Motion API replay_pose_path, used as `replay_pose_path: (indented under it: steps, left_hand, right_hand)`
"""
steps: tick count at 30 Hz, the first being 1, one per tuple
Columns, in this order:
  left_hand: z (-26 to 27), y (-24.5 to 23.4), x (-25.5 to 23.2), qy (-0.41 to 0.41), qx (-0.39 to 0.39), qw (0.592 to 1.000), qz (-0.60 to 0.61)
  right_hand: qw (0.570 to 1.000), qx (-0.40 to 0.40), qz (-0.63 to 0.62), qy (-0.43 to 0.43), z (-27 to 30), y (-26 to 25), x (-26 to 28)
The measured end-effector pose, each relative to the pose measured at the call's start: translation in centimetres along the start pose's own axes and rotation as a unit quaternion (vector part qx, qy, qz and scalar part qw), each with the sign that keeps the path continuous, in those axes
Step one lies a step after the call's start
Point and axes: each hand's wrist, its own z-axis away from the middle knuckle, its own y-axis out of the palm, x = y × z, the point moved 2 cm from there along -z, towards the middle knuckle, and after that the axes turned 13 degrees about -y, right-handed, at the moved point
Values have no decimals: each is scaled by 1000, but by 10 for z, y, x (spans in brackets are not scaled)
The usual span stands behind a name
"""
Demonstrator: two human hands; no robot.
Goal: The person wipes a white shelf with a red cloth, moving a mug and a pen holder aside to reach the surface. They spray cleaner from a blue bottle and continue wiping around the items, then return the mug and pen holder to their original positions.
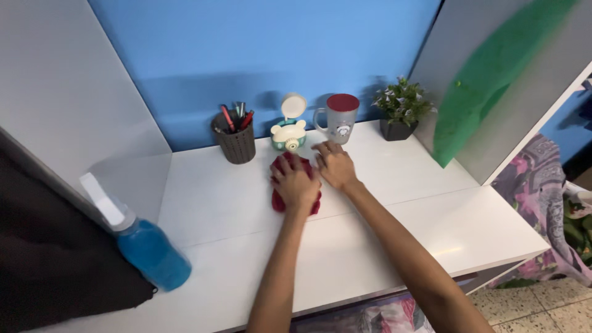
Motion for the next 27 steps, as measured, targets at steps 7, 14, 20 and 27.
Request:
replay_pose_path:
  steps: [7, 14, 20, 27]
  left_hand:
    - [7, 12, 6, 22, 67, 993, -93]
    - [-29, -3, 106, -9, 13, 992, -127]
    - [-58, -55, 179, -114, -69, 968, -212]
    - [-31, 9, 93, -49, -32, 985, -165]
  right_hand:
    - [993, 78, 84, 35, 20, 39, -30]
    - [987, 135, 49, 68, 21, 27, -26]
    - [989, 115, 57, 74, 21, 36, -28]
    - [994, 86, 49, 49, 20, 56, -42]
